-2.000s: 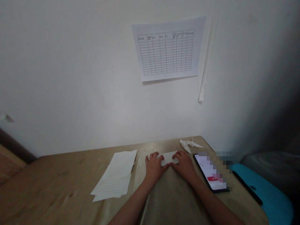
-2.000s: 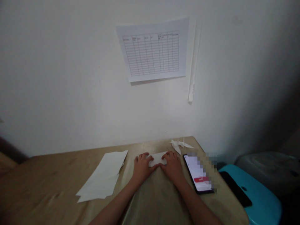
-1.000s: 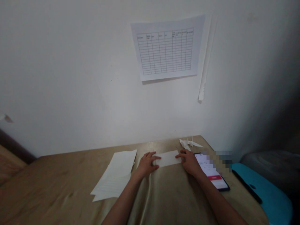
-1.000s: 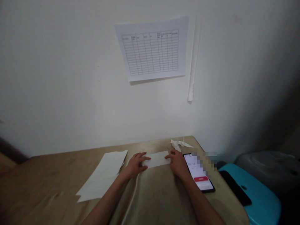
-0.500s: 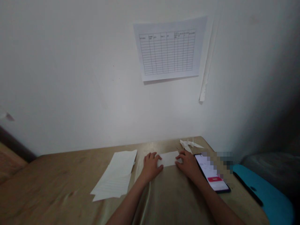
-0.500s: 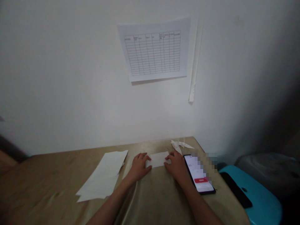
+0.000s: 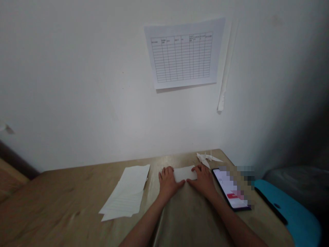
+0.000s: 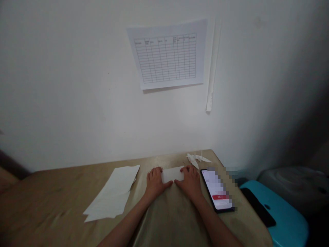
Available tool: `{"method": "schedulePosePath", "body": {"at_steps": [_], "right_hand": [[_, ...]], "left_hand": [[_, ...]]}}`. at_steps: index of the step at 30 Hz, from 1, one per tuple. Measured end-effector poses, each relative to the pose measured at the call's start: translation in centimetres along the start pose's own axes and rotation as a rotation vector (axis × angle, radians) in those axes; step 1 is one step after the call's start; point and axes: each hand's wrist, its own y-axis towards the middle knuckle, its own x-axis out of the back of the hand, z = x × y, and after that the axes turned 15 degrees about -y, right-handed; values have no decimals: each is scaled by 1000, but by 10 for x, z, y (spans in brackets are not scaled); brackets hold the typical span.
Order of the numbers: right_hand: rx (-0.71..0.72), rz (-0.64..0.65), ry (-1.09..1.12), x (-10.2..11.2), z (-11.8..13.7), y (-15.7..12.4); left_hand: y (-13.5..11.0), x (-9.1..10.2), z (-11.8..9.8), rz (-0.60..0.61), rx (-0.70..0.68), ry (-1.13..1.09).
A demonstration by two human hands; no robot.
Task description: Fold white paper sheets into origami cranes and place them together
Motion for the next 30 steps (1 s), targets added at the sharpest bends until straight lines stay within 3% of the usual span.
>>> {"method": "schedulePosePath", "body": {"at_steps": [12,23,30], "right_hand": [[12,43,65,-3,-13,7],[96,111,104,-2,-29,16],[130,125,140,-2,-38,21]], "left_hand": [[6,32,16,86,86,39],[8,56,25,215,7,5],[7,58,29,258,-25,28]]}}
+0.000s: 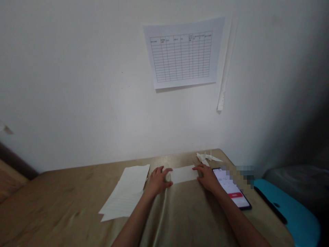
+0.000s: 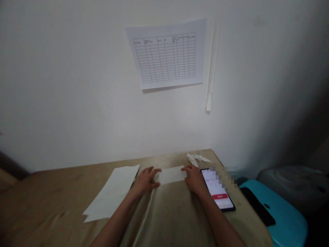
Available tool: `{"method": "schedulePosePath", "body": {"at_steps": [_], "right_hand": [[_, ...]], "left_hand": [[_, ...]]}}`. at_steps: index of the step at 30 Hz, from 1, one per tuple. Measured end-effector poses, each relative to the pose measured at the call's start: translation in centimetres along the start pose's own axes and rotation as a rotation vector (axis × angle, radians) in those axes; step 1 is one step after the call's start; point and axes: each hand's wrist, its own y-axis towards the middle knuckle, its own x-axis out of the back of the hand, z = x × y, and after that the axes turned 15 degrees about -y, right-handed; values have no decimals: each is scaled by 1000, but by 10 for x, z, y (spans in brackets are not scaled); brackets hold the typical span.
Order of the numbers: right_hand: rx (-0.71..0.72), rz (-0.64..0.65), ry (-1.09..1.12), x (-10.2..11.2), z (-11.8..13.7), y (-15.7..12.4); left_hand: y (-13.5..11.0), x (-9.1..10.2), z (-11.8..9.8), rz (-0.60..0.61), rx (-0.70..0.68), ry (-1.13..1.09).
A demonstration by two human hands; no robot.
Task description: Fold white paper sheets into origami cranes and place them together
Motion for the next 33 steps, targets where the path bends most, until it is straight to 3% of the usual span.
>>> {"method": "schedulePosePath", "body": {"at_steps": [11,15,20,23,33], "right_hand": [[14,-4,-58,-5,-6,2],[-5,-44,-87,-3,4,-4],[-47,-109,-151,0,25,-15],[-82,-110,-188,-1,34,-17],[-137,-131,-191,-5,42,-17]], "left_hand": [[1,-9,-1,29,-7,1],[4,-25,-9,14,8,-2],[7,-46,-23,-122,44,29],[8,-54,-30,-142,94,46],[10,-58,-39,-126,160,63]]}}
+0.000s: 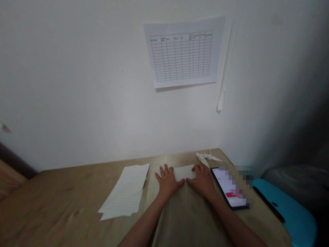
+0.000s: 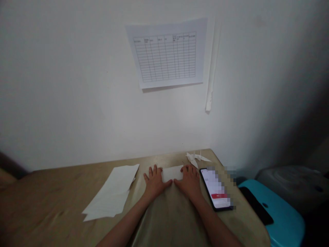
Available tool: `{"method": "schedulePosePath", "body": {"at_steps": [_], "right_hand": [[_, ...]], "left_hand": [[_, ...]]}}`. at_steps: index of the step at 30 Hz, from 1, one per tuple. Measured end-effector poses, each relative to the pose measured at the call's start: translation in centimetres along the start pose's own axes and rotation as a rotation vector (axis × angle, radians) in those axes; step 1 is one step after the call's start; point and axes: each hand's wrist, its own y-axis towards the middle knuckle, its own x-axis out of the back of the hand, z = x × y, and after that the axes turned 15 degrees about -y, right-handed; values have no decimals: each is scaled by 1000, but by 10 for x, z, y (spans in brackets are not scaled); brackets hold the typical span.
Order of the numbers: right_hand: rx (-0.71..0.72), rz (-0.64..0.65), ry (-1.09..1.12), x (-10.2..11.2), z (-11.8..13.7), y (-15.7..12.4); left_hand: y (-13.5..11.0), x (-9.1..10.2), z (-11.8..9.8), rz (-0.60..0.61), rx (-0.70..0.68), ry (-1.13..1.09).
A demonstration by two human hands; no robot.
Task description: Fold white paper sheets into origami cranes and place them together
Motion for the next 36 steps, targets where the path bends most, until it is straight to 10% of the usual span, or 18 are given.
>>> {"method": "schedulePosePath", "body": {"at_steps": [36], "right_hand": [[63,107,202,-10,-41,24]], "left_hand": [[12,39,44,213,-161,-54]]}}
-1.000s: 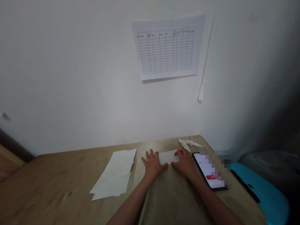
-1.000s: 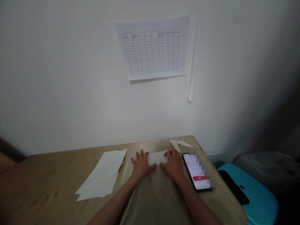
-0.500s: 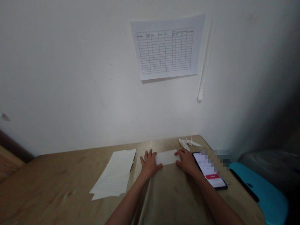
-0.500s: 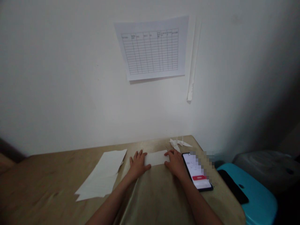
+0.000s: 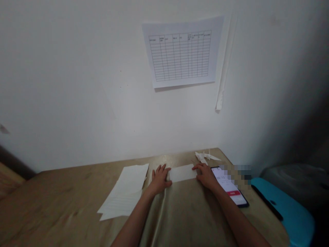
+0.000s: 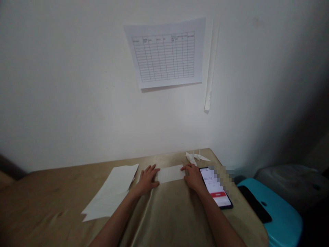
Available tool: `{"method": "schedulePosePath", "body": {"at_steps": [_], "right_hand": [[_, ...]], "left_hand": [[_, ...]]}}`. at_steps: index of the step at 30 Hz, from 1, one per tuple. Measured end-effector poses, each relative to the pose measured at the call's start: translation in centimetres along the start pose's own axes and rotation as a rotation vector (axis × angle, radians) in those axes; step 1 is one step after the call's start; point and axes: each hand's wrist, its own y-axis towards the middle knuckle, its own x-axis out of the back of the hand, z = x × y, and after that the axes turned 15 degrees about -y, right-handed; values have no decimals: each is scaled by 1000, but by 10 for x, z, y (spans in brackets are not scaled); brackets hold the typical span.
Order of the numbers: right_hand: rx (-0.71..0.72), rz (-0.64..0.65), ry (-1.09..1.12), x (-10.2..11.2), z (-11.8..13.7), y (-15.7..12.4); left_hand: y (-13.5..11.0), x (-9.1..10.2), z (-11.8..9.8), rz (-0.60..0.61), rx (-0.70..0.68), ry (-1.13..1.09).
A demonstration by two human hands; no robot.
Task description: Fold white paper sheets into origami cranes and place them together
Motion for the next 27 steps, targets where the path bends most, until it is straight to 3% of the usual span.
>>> {"method": "schedulePosePath", "body": {"at_steps": [12,21,27], "right_hand": [[42,7,-22,-12,-12,8],[97,-3,-12,-12,-15,6],[113,12,-36,-4,-11,0]], "left_hand": [[1,4,15,20,-97,-19],[8,-7,18,-133,-145,-58],[12,-8,22,-147,-143,-87]]}}
